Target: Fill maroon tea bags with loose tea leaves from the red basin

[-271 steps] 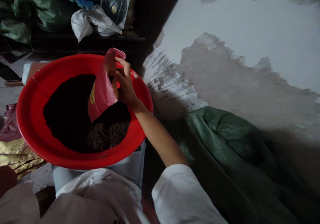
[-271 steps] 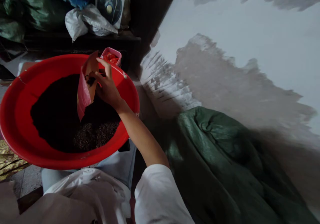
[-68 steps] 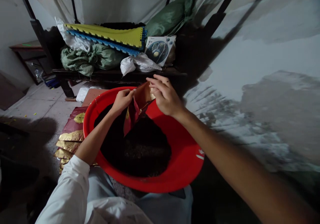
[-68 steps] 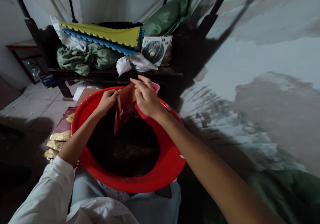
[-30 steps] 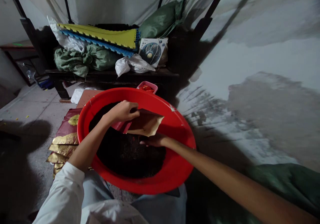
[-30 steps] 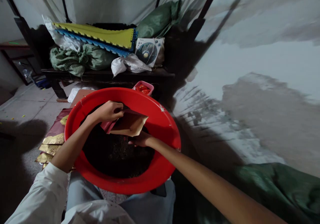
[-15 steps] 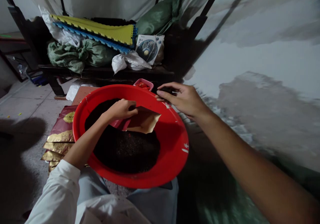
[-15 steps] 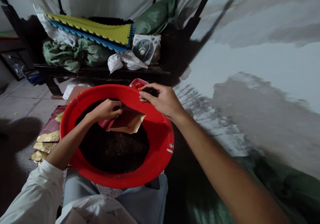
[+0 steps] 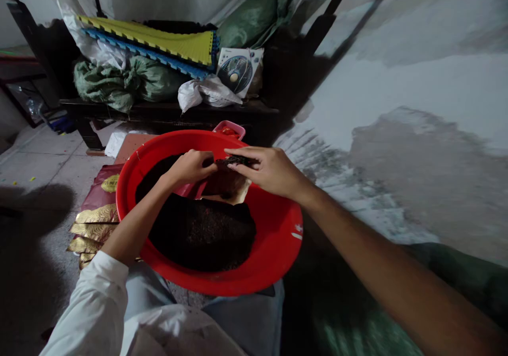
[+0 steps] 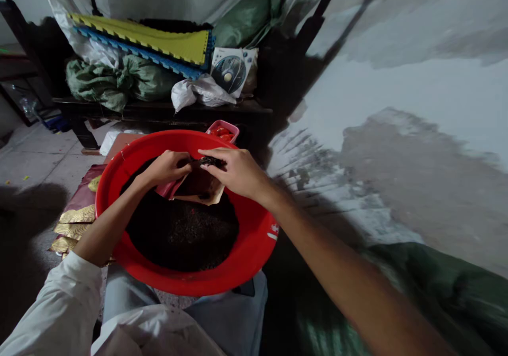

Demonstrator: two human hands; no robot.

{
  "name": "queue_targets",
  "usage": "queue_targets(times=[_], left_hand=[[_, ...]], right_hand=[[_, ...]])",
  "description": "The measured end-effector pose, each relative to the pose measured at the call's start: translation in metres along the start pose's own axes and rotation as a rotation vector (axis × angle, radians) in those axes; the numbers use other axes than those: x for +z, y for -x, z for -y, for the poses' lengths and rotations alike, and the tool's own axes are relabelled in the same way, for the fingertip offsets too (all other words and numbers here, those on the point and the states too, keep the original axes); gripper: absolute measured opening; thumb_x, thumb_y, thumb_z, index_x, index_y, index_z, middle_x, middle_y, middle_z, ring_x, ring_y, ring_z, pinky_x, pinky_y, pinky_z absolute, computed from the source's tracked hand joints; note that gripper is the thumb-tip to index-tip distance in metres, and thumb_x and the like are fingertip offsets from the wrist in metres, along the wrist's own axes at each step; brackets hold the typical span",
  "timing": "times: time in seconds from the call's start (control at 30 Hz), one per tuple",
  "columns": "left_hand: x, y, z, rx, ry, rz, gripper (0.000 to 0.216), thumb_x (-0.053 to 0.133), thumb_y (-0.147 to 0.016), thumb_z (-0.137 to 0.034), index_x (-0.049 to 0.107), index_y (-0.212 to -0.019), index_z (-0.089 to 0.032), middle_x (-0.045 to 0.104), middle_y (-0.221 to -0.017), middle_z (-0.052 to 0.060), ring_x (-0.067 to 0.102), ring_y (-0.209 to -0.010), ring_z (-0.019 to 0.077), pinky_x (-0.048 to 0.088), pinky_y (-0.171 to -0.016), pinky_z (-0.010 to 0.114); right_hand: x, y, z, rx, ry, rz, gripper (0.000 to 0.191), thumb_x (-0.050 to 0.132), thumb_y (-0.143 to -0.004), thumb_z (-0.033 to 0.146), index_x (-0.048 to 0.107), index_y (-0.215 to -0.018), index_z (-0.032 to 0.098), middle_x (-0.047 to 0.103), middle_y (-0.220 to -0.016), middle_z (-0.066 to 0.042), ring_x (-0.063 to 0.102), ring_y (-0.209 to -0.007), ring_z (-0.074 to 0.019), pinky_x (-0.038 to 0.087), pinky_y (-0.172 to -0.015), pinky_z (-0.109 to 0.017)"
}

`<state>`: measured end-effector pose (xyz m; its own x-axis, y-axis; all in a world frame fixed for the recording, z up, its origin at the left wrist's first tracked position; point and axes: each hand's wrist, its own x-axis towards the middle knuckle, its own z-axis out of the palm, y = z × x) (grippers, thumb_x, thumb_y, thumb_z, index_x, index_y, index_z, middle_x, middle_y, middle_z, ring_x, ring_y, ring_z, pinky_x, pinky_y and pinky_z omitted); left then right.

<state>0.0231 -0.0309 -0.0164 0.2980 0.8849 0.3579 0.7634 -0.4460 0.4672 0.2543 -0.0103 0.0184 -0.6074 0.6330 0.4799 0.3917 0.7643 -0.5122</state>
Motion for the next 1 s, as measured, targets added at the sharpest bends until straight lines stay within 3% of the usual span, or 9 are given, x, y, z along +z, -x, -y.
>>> queue_targets(times=[0.17, 0.3, 0.37, 0.53, 0.67, 0.77, 0.9, 1.0], left_hand=[[0.0, 0.001, 0.0, -0.029, -0.006, -0.038, 0.02, 0.062, -0.093, -0.031, 0.071, -0.103, -0.017, 0.073, -0.088, 0.006, 0.063, -0.075, 0.019, 0.047, -0.072, 0.029], [0.003, 0.0, 0.004, 0.078, 0.097, -0.161, 0.039, 0.063, -0.09, -0.017, 0.065, -0.129, -0.019, 0.074, -0.119, 0.01, 0.07, -0.099, 0.0222, 0.055, -0.089, 0.034], [0.004, -0.001, 0.005, 0.139, 0.12, -0.192, 0.039, 0.06, -0.091, -0.012, 0.068, -0.127, -0.021, 0.072, -0.128, 0.009, 0.07, -0.108, 0.0226, 0.055, -0.097, 0.035], [0.001, -0.001, 0.003, 0.131, 0.108, -0.247, 0.03, 0.06, -0.089, -0.008, 0.075, -0.111, -0.019, 0.075, -0.116, 0.008, 0.07, -0.104, 0.0227, 0.056, -0.094, 0.035], [-0.001, -0.003, 0.007, 0.071, 0.114, -0.395, 0.026, 0.06, -0.086, -0.006, 0.074, -0.104, -0.017, 0.077, -0.11, 0.008, 0.071, -0.101, 0.0221, 0.056, -0.094, 0.035], [-0.001, -0.005, 0.013, 0.05, 0.155, -0.477, 0.026, 0.059, -0.084, -0.004, 0.071, -0.103, -0.017, 0.077, -0.102, 0.006, 0.072, -0.095, 0.0201, 0.056, -0.091, 0.033], [-0.002, -0.006, 0.017, 0.045, 0.251, -0.526, 0.035, 0.06, -0.083, -0.002, 0.067, -0.113, -0.017, 0.077, -0.097, 0.003, 0.072, -0.086, 0.0152, 0.055, -0.085, 0.027], [-0.005, -0.006, 0.017, 0.08, 0.23, -0.517, 0.023, 0.062, -0.083, -0.003, 0.07, -0.101, -0.016, 0.077, -0.096, 0.003, 0.071, -0.087, 0.015, 0.055, -0.083, 0.026]], right_hand=[[-0.003, 0.008, 0.002, -0.017, 0.044, 0.034, 0.04, 0.061, -0.101, 0.03, 0.07, -0.139, 0.023, 0.075, -0.132, -0.006, 0.074, -0.119, -0.0262, 0.062, -0.106, -0.044], [-0.004, 0.012, 0.004, -0.059, 0.043, 0.076, 0.047, 0.053, -0.104, 0.023, 0.062, -0.149, 0.029, 0.07, -0.141, -0.003, 0.068, -0.13, -0.0254, 0.055, -0.117, -0.049], [-0.004, 0.014, 0.004, -0.076, 0.037, 0.099, 0.052, 0.052, -0.103, 0.019, 0.057, -0.153, 0.032, 0.065, -0.148, -0.001, 0.065, -0.135, -0.0257, 0.052, -0.12, -0.051], [-0.005, 0.023, 0.002, -0.058, -0.082, 0.128, 0.058, 0.053, -0.102, 0.021, 0.05, -0.158, 0.034, 0.051, -0.163, -0.002, 0.06, -0.141, -0.0272, 0.059, -0.115, -0.047], [-0.004, 0.029, 0.001, -0.121, 0.03, 0.029, 0.044, 0.061, -0.102, 0.032, 0.062, -0.146, 0.032, 0.059, -0.152, -0.007, 0.064, -0.134, -0.0276, 0.06, -0.113, -0.049], [-0.004, 0.033, -0.004, -0.262, 0.252, 0.067, 0.036, 0.072, -0.097, 0.036, 0.071, -0.132, 0.029, 0.058, -0.152, -0.01, 0.057, -0.141, -0.0317, 0.051, -0.12, -0.056], [0.0, 0.032, -0.016, -0.386, 0.528, 0.115, 0.011, 0.071, -0.096, 0.024, 0.078, -0.104, 0.023, 0.051, -0.158, -0.012, 0.045, -0.15, -0.0354, 0.047, -0.119, -0.059], [0.002, 0.027, -0.022, -0.416, 0.617, 0.021, 0.012, 0.066, -0.099, 0.02, 0.077, -0.094, 0.022, 0.059, -0.151, -0.011, 0.05, -0.144, -0.033, 0.047, -0.114, -0.058]])
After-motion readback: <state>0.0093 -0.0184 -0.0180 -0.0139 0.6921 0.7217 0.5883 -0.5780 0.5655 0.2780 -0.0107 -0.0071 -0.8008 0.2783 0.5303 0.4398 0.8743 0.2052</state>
